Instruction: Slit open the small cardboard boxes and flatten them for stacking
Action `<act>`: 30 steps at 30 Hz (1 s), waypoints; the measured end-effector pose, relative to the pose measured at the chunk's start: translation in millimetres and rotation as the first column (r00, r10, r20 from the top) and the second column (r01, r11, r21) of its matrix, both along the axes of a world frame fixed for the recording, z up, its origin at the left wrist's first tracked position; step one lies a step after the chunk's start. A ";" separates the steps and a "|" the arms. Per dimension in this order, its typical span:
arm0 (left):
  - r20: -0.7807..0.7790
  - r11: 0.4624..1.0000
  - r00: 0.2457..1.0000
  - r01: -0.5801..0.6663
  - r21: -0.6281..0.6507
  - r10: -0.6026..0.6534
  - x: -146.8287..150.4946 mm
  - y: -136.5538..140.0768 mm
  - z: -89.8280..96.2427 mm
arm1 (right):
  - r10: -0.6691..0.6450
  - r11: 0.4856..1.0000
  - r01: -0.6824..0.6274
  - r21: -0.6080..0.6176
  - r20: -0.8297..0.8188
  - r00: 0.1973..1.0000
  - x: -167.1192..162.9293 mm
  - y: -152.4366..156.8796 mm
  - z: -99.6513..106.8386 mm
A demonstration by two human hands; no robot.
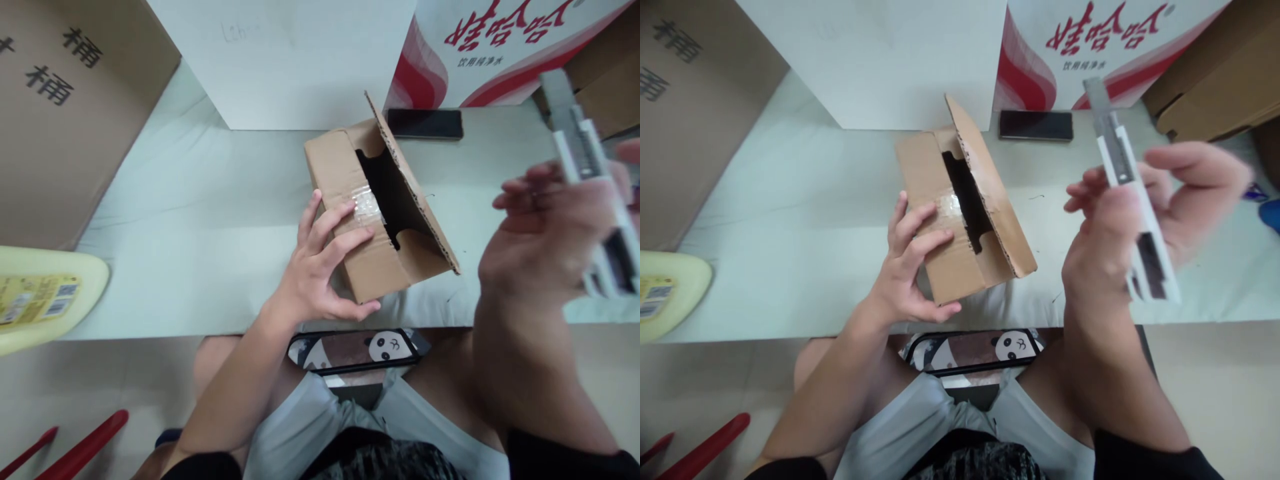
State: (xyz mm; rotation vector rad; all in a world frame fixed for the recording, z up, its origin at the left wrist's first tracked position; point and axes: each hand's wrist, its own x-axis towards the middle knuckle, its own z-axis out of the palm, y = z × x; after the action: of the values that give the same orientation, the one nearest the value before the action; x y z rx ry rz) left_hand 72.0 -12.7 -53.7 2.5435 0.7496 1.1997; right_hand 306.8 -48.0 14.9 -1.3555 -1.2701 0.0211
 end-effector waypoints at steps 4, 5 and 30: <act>0.024 0.999 1.000 0.010 -0.033 -0.009 -8.7 6.7 0.0 | -0.102 0.995 0.103 -0.001 0.091 0.991 16.7 19.4 -30.9; 0.037 0.998 0.999 0.009 -0.055 -0.007 -12.0 8.4 0.1 | -0.125 0.984 0.141 -0.104 0.150 0.981 21.6 20.7 -39.0; 0.453 0.882 0.844 -0.049 -0.469 0.288 -80.4 44.9 -16.0 | 0.228 0.625 0.211 -0.751 0.434 0.872 33.1 26.2 -80.0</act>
State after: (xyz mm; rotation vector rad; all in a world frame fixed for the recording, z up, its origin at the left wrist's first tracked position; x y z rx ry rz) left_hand -8.4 32.3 -69.7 1.7043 0.9892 1.4730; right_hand 339.8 -21.7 -65.1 -2.2260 -1.8179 0.2902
